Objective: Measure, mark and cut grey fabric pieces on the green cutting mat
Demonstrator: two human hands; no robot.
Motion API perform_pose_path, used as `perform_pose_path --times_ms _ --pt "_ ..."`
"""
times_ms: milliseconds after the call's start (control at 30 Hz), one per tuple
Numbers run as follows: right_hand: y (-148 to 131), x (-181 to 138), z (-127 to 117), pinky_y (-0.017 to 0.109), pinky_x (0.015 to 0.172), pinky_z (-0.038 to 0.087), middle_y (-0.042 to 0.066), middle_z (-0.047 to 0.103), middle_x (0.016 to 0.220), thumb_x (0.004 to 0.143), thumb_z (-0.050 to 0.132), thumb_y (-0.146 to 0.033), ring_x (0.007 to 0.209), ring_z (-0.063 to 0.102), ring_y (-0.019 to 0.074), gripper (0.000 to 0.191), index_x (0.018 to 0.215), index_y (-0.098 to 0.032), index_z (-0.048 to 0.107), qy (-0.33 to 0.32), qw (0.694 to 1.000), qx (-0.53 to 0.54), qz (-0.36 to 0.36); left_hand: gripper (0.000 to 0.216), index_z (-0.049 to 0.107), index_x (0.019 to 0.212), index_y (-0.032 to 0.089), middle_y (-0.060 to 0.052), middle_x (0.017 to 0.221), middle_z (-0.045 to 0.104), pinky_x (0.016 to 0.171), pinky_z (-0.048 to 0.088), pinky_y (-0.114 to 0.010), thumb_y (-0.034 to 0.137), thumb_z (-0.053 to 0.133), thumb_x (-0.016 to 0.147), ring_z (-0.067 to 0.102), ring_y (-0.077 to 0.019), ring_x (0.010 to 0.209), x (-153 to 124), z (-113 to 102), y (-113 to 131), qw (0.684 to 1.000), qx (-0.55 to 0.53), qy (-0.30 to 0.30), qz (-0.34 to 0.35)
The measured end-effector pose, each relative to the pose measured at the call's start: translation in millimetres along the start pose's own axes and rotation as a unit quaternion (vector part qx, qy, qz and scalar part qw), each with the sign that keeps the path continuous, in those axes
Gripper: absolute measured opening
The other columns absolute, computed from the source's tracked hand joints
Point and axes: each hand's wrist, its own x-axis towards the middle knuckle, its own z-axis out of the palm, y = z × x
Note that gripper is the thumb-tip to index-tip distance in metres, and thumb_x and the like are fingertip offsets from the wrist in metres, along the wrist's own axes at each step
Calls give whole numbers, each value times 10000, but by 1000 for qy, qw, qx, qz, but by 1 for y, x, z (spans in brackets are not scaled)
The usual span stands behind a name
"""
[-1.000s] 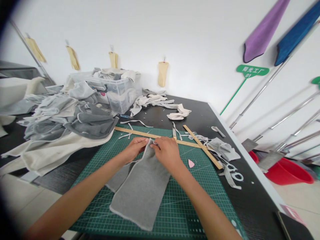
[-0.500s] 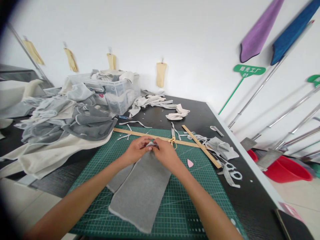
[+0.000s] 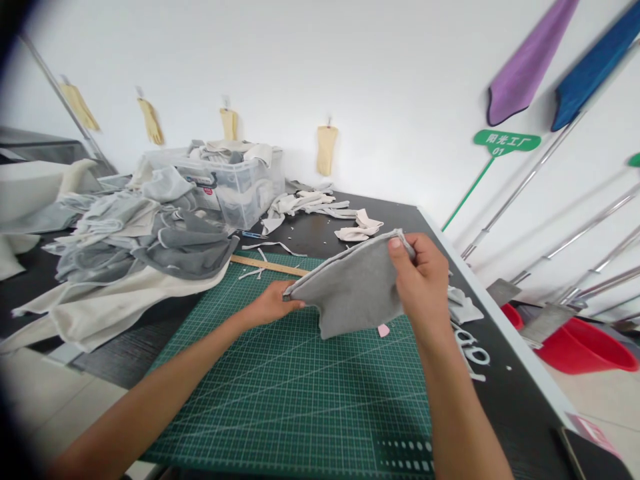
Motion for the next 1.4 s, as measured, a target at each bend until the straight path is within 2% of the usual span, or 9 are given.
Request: perform_pose_path --times_ms 233,367,567,700,800,867,1000,1200,1400 --pt "-4 6 -5 268 602 286 -46 513 657 808 777 -437 627 410 119 258 784 -199 682 32 982 172 64 832 324 1281 286 -16 1114 588 779 526 -276 315 893 674 627 -147 891 3 32 -7 943 -319 92 34" --pt "-3 11 -3 262 638 351 -37 578 691 695 856 -440 676 475 127 310 780 -192 692 57 953 255 155 769 272 1183 305 -26 1178 576 879 530 -325 286 877 708 640 -163 1003 3 41 0 922 -348 155 72" --pt "15 15 2 248 592 370 -36 589 685 637 880 -466 662 480 132 365 768 -194 675 60 942 262 203 666 366 1244 275 -17 1044 636 753 511 -272 323 823 762 650 -147 836 5 32 5 925 -328 185 53" --pt "28 16 3 249 573 372 -38 578 702 678 855 -482 646 473 135 334 770 -222 667 6 949 257 180 512 558 1175 189 -24 944 661 745 480 -254 330 818 756 635 -159 844 7 18 9 937 -289 194 31" --pt "34 16 3 258 570 378 -28 575 717 734 823 -471 652 480 145 290 776 -233 664 -45 959 241 145 735 443 1349 238 -35 1034 692 820 491 -283 308 837 732 655 -179 931 9 12 12 918 -324 226 39" --pt "38 16 3 264 567 379 -22 574 731 770 800 -464 653 483 149 267 794 -236 663 -67 964 225 122 695 455 1306 241 -20 984 694 794 486 -270 310 838 731 654 -166 885 10 9 12 915 -321 240 38" --pt "47 17 2 265 545 358 -26 550 725 816 765 -456 626 465 147 247 833 -240 648 -58 980 179 71 380 581 998 189 9 830 639 674 429 -218 353 817 749 590 -124 736 11 3 12 924 -283 257 24" --pt "52 18 0 268 637 398 -19 591 784 872 693 -468 701 515 156 248 909 -225 658 -14 994 110 -12 573 491 1150 227 5 868 682 694 458 -243 374 839 718 620 -142 737 14 -1 8 910 -322 260 14" --pt "46 15 -1 264 653 394 -11 608 800 894 669 -458 711 520 152 260 961 -207 679 19 997 60 -33 309 541 847 190 63 655 511 547 323 -199 366 784 772 430 -84 568 15 -1 2 922 -235 307 30"
